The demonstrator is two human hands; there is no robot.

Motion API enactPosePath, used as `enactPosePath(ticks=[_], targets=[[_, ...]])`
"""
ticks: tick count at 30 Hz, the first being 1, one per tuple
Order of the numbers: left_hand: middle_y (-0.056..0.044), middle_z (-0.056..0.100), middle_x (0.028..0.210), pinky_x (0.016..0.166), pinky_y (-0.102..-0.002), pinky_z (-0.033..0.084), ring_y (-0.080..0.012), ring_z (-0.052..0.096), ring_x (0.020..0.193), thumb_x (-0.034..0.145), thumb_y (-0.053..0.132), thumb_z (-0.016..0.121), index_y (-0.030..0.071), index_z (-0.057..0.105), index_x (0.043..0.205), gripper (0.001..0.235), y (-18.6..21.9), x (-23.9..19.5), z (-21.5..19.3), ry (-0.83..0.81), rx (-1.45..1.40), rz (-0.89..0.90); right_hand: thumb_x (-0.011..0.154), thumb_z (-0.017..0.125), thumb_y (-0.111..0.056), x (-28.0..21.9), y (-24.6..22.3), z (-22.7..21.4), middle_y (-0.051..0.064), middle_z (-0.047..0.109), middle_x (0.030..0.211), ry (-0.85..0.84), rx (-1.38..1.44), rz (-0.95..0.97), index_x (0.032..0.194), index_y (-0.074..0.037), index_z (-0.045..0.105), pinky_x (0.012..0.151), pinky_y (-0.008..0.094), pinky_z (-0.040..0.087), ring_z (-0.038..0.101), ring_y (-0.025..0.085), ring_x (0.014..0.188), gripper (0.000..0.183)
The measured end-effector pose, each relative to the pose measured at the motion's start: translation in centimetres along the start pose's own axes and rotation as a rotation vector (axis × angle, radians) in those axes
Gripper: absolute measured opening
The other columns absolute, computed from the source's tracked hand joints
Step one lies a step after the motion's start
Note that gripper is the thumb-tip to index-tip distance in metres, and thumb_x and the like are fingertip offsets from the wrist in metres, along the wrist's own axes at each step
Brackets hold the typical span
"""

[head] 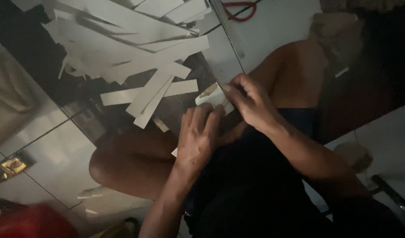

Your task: The person sits on the floor and repeatedly rubs white paper strips against a small abrasive block to smooth their edges. They handle the strips one at a time, rubbing each side and occasionally inspecting the result before placing the strip aside.

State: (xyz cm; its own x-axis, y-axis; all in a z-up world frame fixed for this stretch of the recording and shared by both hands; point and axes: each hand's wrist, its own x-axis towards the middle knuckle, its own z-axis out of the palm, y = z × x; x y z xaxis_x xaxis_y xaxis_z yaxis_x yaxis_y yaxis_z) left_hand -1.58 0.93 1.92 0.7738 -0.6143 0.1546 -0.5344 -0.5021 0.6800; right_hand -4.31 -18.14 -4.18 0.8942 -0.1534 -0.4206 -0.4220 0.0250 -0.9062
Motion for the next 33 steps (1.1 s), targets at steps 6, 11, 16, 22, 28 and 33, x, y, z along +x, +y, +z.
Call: enactPosePath(ticks=[6, 11, 16, 22, 28, 33], targets=[[-0.011, 0.060, 0.120, 0.088, -0.041, 0.052, -0.0282, 0.062, 0.102, 0.085, 0.008, 0.078, 0.006, 0.064, 0.127, 0.044, -0.3, 0.2, -0.2, -0.054, 0.069, -0.007, 0.105, 0.061, -0.022, 0.7, -0.5, -0.6, -0.001, 0.061, 0.079, -0.014, -0.192, 0.046, 0.100, -0.004, 0.065, 0.055, 0.022, 0.046, 0.054, 0.004, 0.066, 0.019], [-0.010, 0.060, 0.117, 0.084, -0.043, 0.051, -0.0295, 0.062, 0.101, 0.087, 0.012, 0.078, 0.005, 0.065, 0.125, 0.041, -0.6, 0.5, 0.0, -0.046, 0.006, -0.005, 0.102, 0.061, -0.023, 1.2, -1.0, -0.7, 0.002, 0.059, 0.070, 0.005, -0.111, 0.246, 0.099, -0.005, 0.064, 0.044, 0.025, 0.041, 0.051, 0.006, 0.054, 0.019], [-0.011, 0.060, 0.118, 0.081, -0.041, 0.050, -0.0274, 0.062, 0.099, 0.089, 0.007, 0.074, 0.004, 0.065, 0.126, 0.038, -1.2, 0.7, 0.1, -0.085, 0.035, 0.011, 0.106, 0.057, -0.025, 1.9, -1.0, -1.1, -0.001, 0.061, 0.077, -0.043, -0.120, 0.201, 0.099, -0.005, 0.062, 0.049, 0.023, 0.049, 0.056, 0.003, 0.061, 0.022], [-0.010, 0.061, 0.117, 0.078, -0.040, 0.050, -0.0257, 0.062, 0.096, 0.092, 0.000, 0.071, 0.005, 0.067, 0.123, 0.032, -1.2, 0.9, 0.1, -0.089, 0.075, 0.013, 0.105, 0.056, -0.026, 2.6, -1.4, -1.3, 0.003, 0.058, 0.073, -0.044, -0.107, 0.302, 0.100, -0.004, 0.061, 0.048, 0.028, 0.044, 0.052, 0.009, 0.059, 0.023], [-0.012, 0.061, 0.115, 0.076, -0.039, 0.049, -0.0255, 0.062, 0.094, 0.089, 0.001, 0.071, 0.003, 0.067, 0.124, 0.036, -1.3, 1.2, 0.1, -0.122, 0.090, 0.022, 0.105, 0.056, -0.028, 3.5, -1.2, -1.5, 0.006, 0.063, 0.082, -0.051, -0.270, 0.274, 0.101, -0.004, 0.062, 0.055, 0.031, 0.050, 0.058, 0.010, 0.068, 0.025], [-0.009, 0.061, 0.114, 0.077, -0.039, 0.050, -0.0235, 0.063, 0.097, 0.093, 0.001, 0.072, 0.005, 0.068, 0.124, 0.031, -1.3, 1.2, 0.3, -0.094, 0.088, 0.018, 0.105, 0.057, -0.028, 4.1, -0.6, -1.6, 0.009, 0.067, 0.090, -0.037, -0.257, 0.189, 0.102, -0.002, 0.064, 0.067, 0.031, 0.054, 0.063, 0.013, 0.079, 0.026]])
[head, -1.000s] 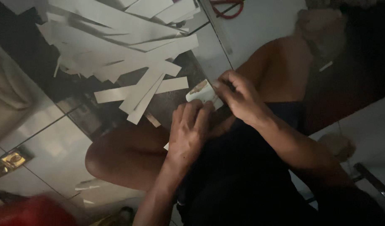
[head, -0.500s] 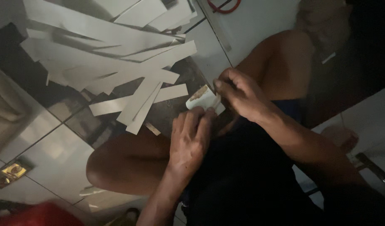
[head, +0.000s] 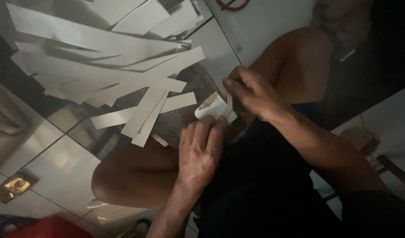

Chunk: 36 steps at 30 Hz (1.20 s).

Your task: The person sits on the floor and repeatedly rubs white paper strips against a small abrasive block to smooth their edges. They handle the strips one at a time, rubbing each side and occasionally inspecting the result before placing the strip aside.

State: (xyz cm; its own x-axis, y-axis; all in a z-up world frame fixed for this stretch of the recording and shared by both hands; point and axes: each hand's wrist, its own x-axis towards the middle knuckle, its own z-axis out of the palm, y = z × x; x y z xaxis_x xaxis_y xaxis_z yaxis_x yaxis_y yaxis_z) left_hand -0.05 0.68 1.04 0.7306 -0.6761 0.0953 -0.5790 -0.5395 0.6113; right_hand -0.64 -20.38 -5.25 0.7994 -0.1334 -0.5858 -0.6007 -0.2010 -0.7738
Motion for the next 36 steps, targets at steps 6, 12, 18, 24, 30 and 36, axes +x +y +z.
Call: enactPosePath(ticks=[6, 12, 18, 24, 30, 36], targets=[[-0.009, 0.061, 0.114, 0.076, -0.038, 0.050, -0.0225, 0.063, 0.096, 0.092, 0.001, 0.072, 0.005, 0.069, 0.122, 0.031, 0.0, 0.2, 0.2, -0.015, 0.004, -0.006, 0.101, 0.055, -0.034, 1.0, -0.1, 0.0, 0.011, 0.067, 0.086, 0.001, -0.060, 0.169, 0.105, -0.002, 0.064, 0.063, 0.034, 0.054, 0.064, 0.016, 0.073, 0.033], [-0.008, 0.061, 0.114, 0.078, -0.039, 0.050, -0.0225, 0.063, 0.096, 0.093, 0.001, 0.072, 0.004, 0.069, 0.122, 0.030, 0.0, 0.3, 0.2, -0.004, 0.012, 0.004, 0.103, 0.058, -0.034, 1.5, 0.7, -0.3, 0.012, 0.067, 0.087, 0.019, -0.064, -0.018, 0.103, 0.001, 0.065, 0.068, 0.035, 0.053, 0.064, 0.018, 0.078, 0.036], [-0.009, 0.061, 0.114, 0.077, -0.039, 0.050, -0.0226, 0.063, 0.097, 0.094, 0.004, 0.074, 0.004, 0.069, 0.123, 0.030, 0.0, 0.3, 0.4, -0.011, 0.012, 0.010, 0.102, 0.057, -0.036, 2.6, 1.4, -0.5, 0.011, 0.068, 0.087, 0.015, -0.126, 0.025, 0.103, -0.001, 0.065, 0.072, 0.036, 0.054, 0.067, 0.019, 0.080, 0.036], [-0.009, 0.063, 0.113, 0.077, -0.041, 0.050, -0.0228, 0.063, 0.096, 0.094, 0.006, 0.075, 0.004, 0.069, 0.123, 0.029, 0.0, 0.2, 0.8, -0.017, 0.021, 0.002, 0.103, 0.059, -0.036, 3.8, 3.1, -0.4, 0.014, 0.068, 0.084, 0.030, -0.123, -0.063, 0.098, 0.001, 0.065, 0.070, 0.037, 0.053, 0.065, 0.021, 0.078, 0.037], [-0.010, 0.063, 0.114, 0.077, -0.040, 0.050, -0.0229, 0.063, 0.095, 0.092, 0.003, 0.074, 0.003, 0.069, 0.123, 0.032, -0.2, 0.2, 0.7, -0.038, 0.031, 0.019, 0.102, 0.060, -0.037, 5.4, 4.2, 0.0, 0.015, 0.067, 0.085, 0.046, -0.219, 0.031, 0.100, 0.001, 0.065, 0.066, 0.039, 0.054, 0.066, 0.021, 0.077, 0.038], [-0.008, 0.063, 0.112, 0.077, -0.040, 0.049, -0.0226, 0.063, 0.094, 0.094, 0.003, 0.074, 0.004, 0.070, 0.122, 0.029, -0.2, 0.4, 0.7, -0.005, 0.012, 0.025, 0.102, 0.059, -0.037, 6.4, 4.7, 0.2, 0.016, 0.070, 0.089, 0.066, -0.207, 0.017, 0.101, 0.001, 0.066, 0.070, 0.040, 0.055, 0.069, 0.022, 0.079, 0.038]])
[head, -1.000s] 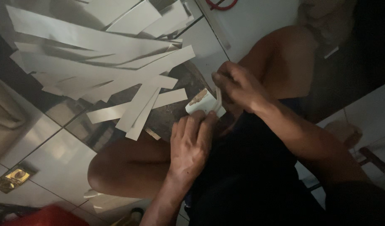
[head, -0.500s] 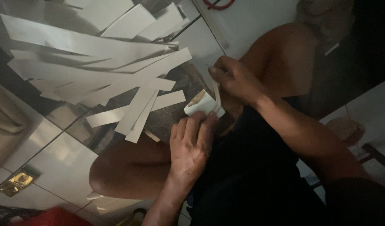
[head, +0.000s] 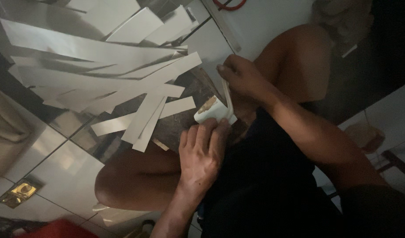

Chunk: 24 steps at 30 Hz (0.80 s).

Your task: The person sits on the floor and repeatedly rubs white paper strips against a small abrasive block to smooth their edges. They handle the strips one at a time, rubbing each side and occasionally inspecting the result before placing the strip aside.

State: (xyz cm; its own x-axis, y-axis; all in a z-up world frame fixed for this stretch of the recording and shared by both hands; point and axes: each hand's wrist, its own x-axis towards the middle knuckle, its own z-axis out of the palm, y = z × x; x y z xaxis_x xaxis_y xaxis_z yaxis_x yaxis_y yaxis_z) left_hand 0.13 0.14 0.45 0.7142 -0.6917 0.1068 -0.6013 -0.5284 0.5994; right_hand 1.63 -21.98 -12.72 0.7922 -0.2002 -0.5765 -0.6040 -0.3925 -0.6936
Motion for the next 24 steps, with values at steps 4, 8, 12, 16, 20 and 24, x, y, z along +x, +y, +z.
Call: enactPosePath(ticks=[4, 8, 12, 16, 20, 24], targets=[[-0.008, 0.064, 0.111, 0.077, -0.040, 0.049, -0.0221, 0.063, 0.094, 0.092, 0.003, 0.074, 0.004, 0.071, 0.121, 0.029, 0.0, 0.1, 0.0, -0.015, 0.037, 0.002, 0.101, 0.058, -0.037, 1.0, 0.5, 0.3, 0.016, 0.070, 0.090, -0.013, -0.001, 0.109, 0.102, 0.000, 0.065, 0.068, 0.040, 0.056, 0.070, 0.023, 0.079, 0.038], [-0.009, 0.064, 0.110, 0.077, -0.040, 0.049, -0.0220, 0.063, 0.093, 0.095, 0.004, 0.074, 0.004, 0.070, 0.122, 0.027, 0.0, 0.1, 0.0, -0.024, 0.052, 0.013, 0.102, 0.058, -0.037, 1.6, 1.6, 0.8, 0.017, 0.070, 0.090, -0.004, -0.052, 0.145, 0.104, 0.000, 0.065, 0.067, 0.041, 0.056, 0.070, 0.025, 0.077, 0.038], [-0.009, 0.064, 0.111, 0.077, -0.040, 0.050, -0.0225, 0.063, 0.093, 0.093, 0.003, 0.072, 0.004, 0.070, 0.122, 0.029, -0.1, 0.2, -0.1, -0.020, 0.064, 0.033, 0.103, 0.059, -0.038, 2.6, 3.0, 1.3, 0.018, 0.070, 0.092, 0.031, -0.045, 0.026, 0.103, 0.001, 0.065, 0.069, 0.041, 0.056, 0.070, 0.025, 0.079, 0.039], [-0.008, 0.063, 0.108, 0.073, -0.040, 0.047, -0.0217, 0.062, 0.089, 0.094, 0.005, 0.072, 0.005, 0.070, 0.123, 0.029, 0.1, 0.5, -0.1, -0.010, 0.086, 0.034, 0.102, 0.061, -0.038, 3.5, 3.2, 1.6, 0.018, 0.070, 0.092, 0.059, -0.104, 0.022, 0.102, 0.001, 0.066, 0.070, 0.042, 0.055, 0.069, 0.026, 0.080, 0.039], [-0.006, 0.063, 0.108, 0.073, -0.039, 0.047, -0.0215, 0.061, 0.088, 0.091, 0.005, 0.071, 0.008, 0.071, 0.123, 0.032, 0.2, 0.9, 0.1, 0.001, 0.106, 0.047, 0.100, 0.058, -0.039, 3.6, 2.8, 1.5, 0.017, 0.069, 0.093, 0.025, -0.047, 0.189, 0.104, -0.003, 0.064, 0.069, 0.043, 0.056, 0.071, 0.027, 0.079, 0.037], [-0.004, 0.063, 0.107, 0.073, -0.041, 0.047, -0.0225, 0.060, 0.087, 0.094, 0.007, 0.073, 0.009, 0.072, 0.122, 0.027, 0.6, 1.2, 0.1, 0.039, 0.104, 0.048, 0.102, 0.060, -0.038, 3.3, 2.7, 1.0, 0.020, 0.070, 0.088, 0.075, -0.022, 0.091, 0.101, -0.001, 0.066, 0.073, 0.043, 0.055, 0.071, 0.028, 0.079, 0.038]])
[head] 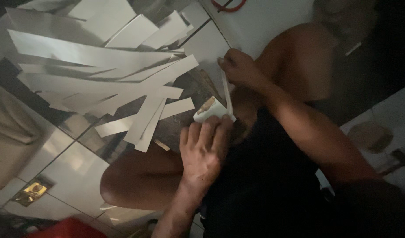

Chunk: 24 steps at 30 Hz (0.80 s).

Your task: The person sits on the floor and repeatedly rubs white paper strips against a small abrasive block to smooth their edges. They handle the strips one at a time, rubbing each side and occasionally inspecting the result before placing the strip aside.

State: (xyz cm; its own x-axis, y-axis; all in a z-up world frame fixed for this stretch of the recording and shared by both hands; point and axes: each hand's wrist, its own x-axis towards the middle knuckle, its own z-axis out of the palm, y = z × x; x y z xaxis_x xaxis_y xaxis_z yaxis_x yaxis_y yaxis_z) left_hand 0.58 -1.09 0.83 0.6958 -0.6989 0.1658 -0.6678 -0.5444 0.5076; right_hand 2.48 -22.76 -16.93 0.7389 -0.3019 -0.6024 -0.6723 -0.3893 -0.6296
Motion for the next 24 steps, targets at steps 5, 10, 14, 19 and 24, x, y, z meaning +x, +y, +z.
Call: enactPosePath(ticks=[5, 10, 14, 19, 24], targets=[[-0.004, 0.063, 0.107, 0.075, -0.041, 0.048, -0.0240, 0.061, 0.090, 0.088, 0.012, 0.070, 0.012, 0.071, 0.127, 0.040, 0.1, 0.0, 0.1, -0.003, -0.046, -0.002, 0.106, 0.063, -0.034, 0.9, 0.0, -0.8, 0.018, 0.069, 0.088, 0.149, -0.077, -0.214, 0.101, -0.001, 0.067, 0.074, 0.043, 0.054, 0.068, 0.028, 0.080, 0.033], [-0.003, 0.059, 0.103, 0.073, -0.039, 0.048, -0.0209, 0.058, 0.087, 0.090, 0.020, 0.076, 0.023, 0.072, 0.129, 0.039, 0.7, -0.4, 0.4, 0.016, 0.024, -0.022, 0.105, 0.062, -0.033, 0.6, -0.2, -5.3, 0.004, 0.060, 0.081, 0.140, 0.206, -0.028, 0.098, -0.007, 0.062, 0.061, 0.034, 0.052, 0.062, 0.016, 0.070, 0.026], [0.000, 0.057, 0.100, 0.075, -0.039, 0.050, -0.0212, 0.059, 0.085, 0.087, 0.022, 0.079, 0.026, 0.073, 0.131, 0.045, 1.3, -0.7, 0.4, 0.030, 0.062, -0.021, 0.113, 0.065, -0.029, -2.0, 0.2, -11.4, 0.001, 0.056, 0.089, 0.190, 0.494, -0.347, 0.105, -0.008, 0.062, 0.068, 0.029, 0.048, 0.055, 0.011, 0.078, 0.022], [-0.005, 0.060, 0.105, 0.075, -0.041, 0.052, -0.0232, 0.063, 0.087, 0.089, 0.014, 0.078, 0.015, 0.071, 0.130, 0.041, 0.9, -1.5, 0.6, 0.102, 0.020, 0.005, 0.117, 0.066, -0.034, -6.2, 0.7, -16.4, 0.000, 0.062, 0.097, 0.367, 0.614, -0.497, 0.122, -0.013, 0.058, 0.065, 0.026, 0.054, 0.067, 0.012, 0.080, 0.022], [-0.006, 0.061, 0.110, 0.083, -0.040, 0.057, -0.0263, 0.066, 0.096, 0.093, 0.000, 0.076, 0.012, 0.070, 0.128, 0.038, 1.4, -2.3, 0.5, 0.227, -0.183, -0.037, 0.113, 0.069, -0.025, -5.3, -0.3, -14.3, 0.003, 0.064, 0.105, 0.318, 0.619, -0.550, 0.123, -0.009, 0.059, 0.066, 0.028, 0.058, 0.070, 0.014, 0.083, 0.022]])
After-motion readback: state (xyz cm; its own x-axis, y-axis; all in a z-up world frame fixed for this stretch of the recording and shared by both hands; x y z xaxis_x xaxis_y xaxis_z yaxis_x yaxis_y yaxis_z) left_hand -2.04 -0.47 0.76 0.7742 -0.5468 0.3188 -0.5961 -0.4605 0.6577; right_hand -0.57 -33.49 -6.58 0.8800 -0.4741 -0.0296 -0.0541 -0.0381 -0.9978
